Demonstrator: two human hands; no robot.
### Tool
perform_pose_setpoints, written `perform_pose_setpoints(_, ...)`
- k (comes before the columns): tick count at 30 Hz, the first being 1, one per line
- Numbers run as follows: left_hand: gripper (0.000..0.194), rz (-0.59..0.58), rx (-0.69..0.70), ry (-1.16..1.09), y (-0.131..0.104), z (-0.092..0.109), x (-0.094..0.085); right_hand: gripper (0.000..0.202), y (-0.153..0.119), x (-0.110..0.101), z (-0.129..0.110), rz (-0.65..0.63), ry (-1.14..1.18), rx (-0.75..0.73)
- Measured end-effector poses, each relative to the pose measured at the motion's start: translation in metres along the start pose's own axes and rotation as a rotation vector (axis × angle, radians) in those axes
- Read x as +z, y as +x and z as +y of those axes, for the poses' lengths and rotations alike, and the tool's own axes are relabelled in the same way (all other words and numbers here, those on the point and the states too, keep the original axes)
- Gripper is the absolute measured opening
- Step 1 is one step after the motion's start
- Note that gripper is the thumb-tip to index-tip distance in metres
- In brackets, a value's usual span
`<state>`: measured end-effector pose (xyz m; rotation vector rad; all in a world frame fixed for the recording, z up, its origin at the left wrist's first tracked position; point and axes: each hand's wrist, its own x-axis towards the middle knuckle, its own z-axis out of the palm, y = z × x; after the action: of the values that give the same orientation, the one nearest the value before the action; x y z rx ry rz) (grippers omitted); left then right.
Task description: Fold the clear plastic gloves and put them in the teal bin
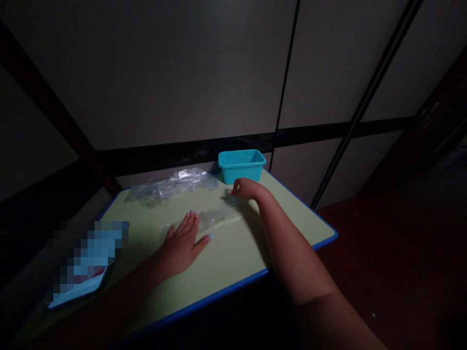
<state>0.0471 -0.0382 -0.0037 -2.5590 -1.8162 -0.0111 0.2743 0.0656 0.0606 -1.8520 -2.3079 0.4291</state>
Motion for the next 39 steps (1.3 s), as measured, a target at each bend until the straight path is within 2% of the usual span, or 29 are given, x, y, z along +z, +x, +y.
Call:
perform_pose_setpoints(7, 0.069, 0.001, -0.015, 0.047, 0.002, 0.0, 0.002, 0.035, -0.015, -0.01, -0.001, -0.346, 0.127, -0.274)
perform_pose_setpoints(11, 0.068, -0.027, -0.023, 0.061, 0.003, 0.0, 0.0, 0.041, -0.013, -0.005, -0.006, -0.458, 0.047, -0.29)
perform_pose_setpoints(15, 0.069, -0.058, -0.031, 0.064, 0.004, 0.0, -0.001, 0.043, -0.011, 0.0, -0.012, -0.511, -0.04, -0.286)
perform_pose_setpoints(21, 0.069, -0.088, -0.031, 0.069, 0.004, -0.001, -0.003, 0.036, -0.015, -0.005, -0.017, -0.449, -0.15, -0.17)
perform_pose_setpoints(31, 0.069, -0.071, -0.012, 0.082, 0.003, -0.003, -0.002, 0.032, -0.015, -0.009, -0.007, -0.444, -0.118, -0.195)
perform_pose_setpoints(33, 0.069, -0.063, -0.008, 0.083, 0.003, -0.003, -0.001, 0.031, -0.014, -0.008, -0.004, -0.395, -0.129, -0.161)
perform_pose_setpoints(35, 0.069, -0.061, -0.006, 0.081, 0.003, -0.003, -0.001, 0.033, -0.011, -0.007, -0.002, -0.292, -0.157, -0.105)
perform_pose_setpoints(39, 0.069, -0.068, -0.01, 0.071, 0.003, -0.002, -0.002, 0.041, -0.001, 0.002, 0.002, -0.119, -0.191, 0.075)
